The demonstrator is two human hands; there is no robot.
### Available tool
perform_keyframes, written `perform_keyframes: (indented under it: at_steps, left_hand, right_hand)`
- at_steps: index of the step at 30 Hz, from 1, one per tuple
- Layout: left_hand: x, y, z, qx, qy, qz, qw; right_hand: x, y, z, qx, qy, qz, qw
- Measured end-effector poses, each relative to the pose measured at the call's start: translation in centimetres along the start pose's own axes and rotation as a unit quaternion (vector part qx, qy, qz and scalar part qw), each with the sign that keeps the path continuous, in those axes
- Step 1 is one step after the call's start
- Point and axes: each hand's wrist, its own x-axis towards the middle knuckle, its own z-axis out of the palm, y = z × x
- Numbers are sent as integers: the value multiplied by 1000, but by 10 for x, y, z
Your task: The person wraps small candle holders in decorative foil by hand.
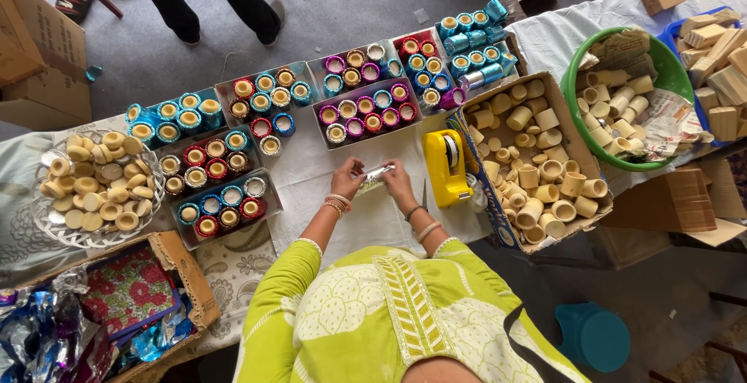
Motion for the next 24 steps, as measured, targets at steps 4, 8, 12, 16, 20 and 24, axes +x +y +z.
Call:
perform_keyframes:
  at_steps: [4, 8, 12, 16, 20, 24]
  left_hand:
    - [3, -29, 7, 15, 21, 24, 999]
    - [4, -30, 8, 23, 26, 32, 999]
    - [8, -34, 13, 55, -27, 60, 996]
    - [4, -29, 16, 72, -69, -16, 995]
    - [-2, -35, 12, 50, -52, 86, 994]
    - [-21, -17, 3, 86, -11, 180, 980]
  right_hand:
    - [-20, 25, -20, 80, 92, 45, 992]
    - [-26, 58, -22, 164, 78, 111, 977]
    - [-29, 59, -7, 164, -8, 112, 980]
    - [-26, 46, -2, 173, -30, 85, 981]
    - [-31, 29, -1, 181, -75, 37, 980]
    - [-41, 0, -3, 59, -39, -84, 994]
